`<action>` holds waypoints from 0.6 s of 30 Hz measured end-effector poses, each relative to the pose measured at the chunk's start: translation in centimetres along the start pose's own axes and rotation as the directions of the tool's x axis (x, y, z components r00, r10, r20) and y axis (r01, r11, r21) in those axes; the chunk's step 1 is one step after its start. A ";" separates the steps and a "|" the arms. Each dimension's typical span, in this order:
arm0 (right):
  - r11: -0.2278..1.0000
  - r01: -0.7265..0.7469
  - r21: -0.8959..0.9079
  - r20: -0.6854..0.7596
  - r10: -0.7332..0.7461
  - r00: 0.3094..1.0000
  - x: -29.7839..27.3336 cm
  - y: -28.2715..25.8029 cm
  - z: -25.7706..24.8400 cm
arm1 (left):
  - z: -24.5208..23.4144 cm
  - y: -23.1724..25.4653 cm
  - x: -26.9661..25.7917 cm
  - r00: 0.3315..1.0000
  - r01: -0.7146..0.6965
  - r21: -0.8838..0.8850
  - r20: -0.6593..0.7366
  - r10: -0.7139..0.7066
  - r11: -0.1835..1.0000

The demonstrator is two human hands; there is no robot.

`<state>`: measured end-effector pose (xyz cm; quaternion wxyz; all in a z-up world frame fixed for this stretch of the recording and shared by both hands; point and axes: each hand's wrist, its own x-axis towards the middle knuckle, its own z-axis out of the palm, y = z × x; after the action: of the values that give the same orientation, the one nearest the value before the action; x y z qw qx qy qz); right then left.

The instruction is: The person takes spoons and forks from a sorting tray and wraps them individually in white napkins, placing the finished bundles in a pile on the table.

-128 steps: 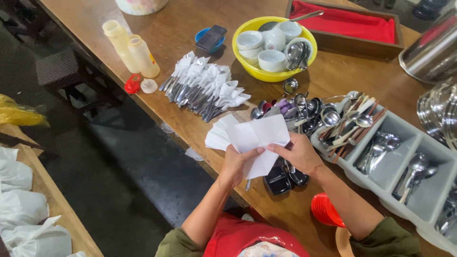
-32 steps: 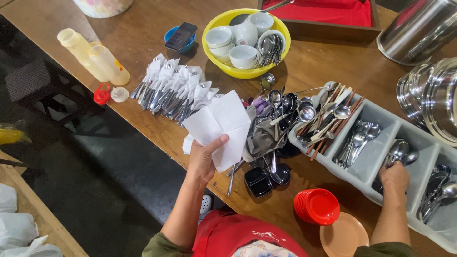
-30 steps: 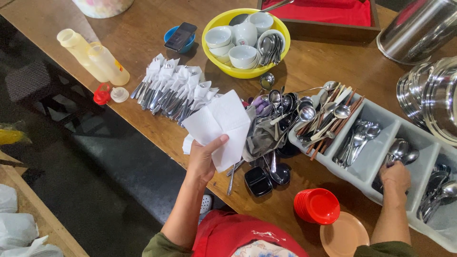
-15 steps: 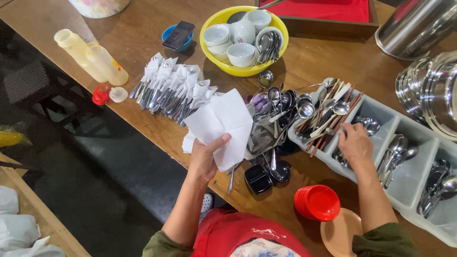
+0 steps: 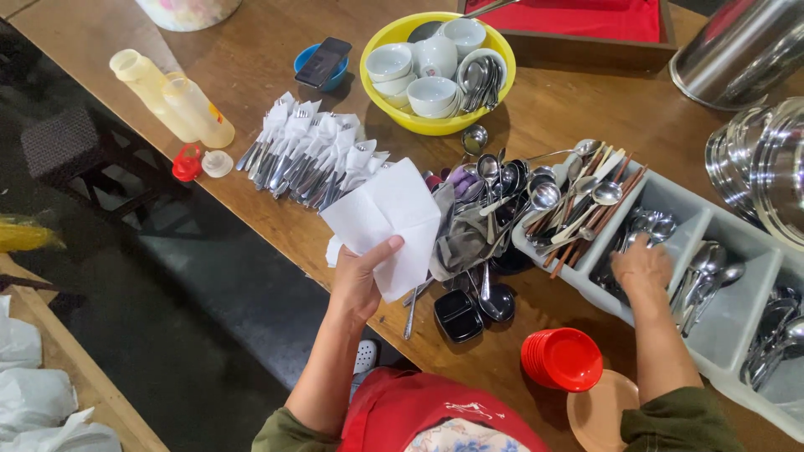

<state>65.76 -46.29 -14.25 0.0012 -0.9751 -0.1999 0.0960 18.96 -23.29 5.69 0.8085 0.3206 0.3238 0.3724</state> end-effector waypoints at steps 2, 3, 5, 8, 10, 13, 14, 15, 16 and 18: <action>1.000 -0.015 0.011 0.123 0.014 0.992 0.6 0.0 0.8 | 0.1 0.0 -0.1 1.000 0.005 -0.011 0.008 -0.005 1.000; 1.000 -0.002 -0.015 0.122 0.004 0.992 1.1 -0.3 1.4 | 0.1 -0.1 0.0 1.000 0.009 -0.017 0.014 -0.008 1.000; 0.999 0.006 -0.031 0.112 -0.002 0.994 1.8 -0.3 2.3 | 0.0 0.0 -0.1 1.000 0.005 -0.009 0.013 -0.004 1.000; 0.998 -0.045 0.032 0.083 0.042 0.996 2.0 -0.2 2.7 | -0.3 0.2 -0.2 1.000 0.001 -0.010 0.014 0.000 1.000; 0.986 -0.123 0.117 0.070 0.115 0.991 1.8 -0.1 2.4 | -0.3 0.1 -0.2 1.000 -0.001 -0.010 0.017 0.001 1.000; 0.955 -0.125 0.269 0.065 0.111 0.992 1.5 0.8 2.1 | -0.2 0.0 -0.2 1.000 0.002 -0.004 0.014 -0.002 1.000; 0.956 -0.131 0.261 0.069 0.117 0.991 1.8 0.8 2.1 | -0.1 0.0 -0.2 1.000 0.010 -0.005 0.010 -0.010 1.000; 0.957 -0.139 0.254 0.073 0.124 0.990 2.0 0.7 2.4 | -0.1 0.0 -0.1 1.000 0.019 -0.004 0.006 -0.018 1.000; 0.958 -0.146 0.247 0.078 0.131 0.988 2.1 0.7 2.6 | -0.1 -0.1 -0.2 1.000 0.021 -0.005 0.006 -0.021 1.000; 0.969 -0.153 0.195 0.083 0.139 0.987 2.2 0.4 2.9 | 0.0 -0.1 -0.2 1.000 0.024 -0.004 0.008 -0.024 1.000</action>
<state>67.34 -45.88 -17.52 0.0859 -0.9782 -0.1166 0.1488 18.90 -23.44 5.68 0.8148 0.3164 0.3238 0.3621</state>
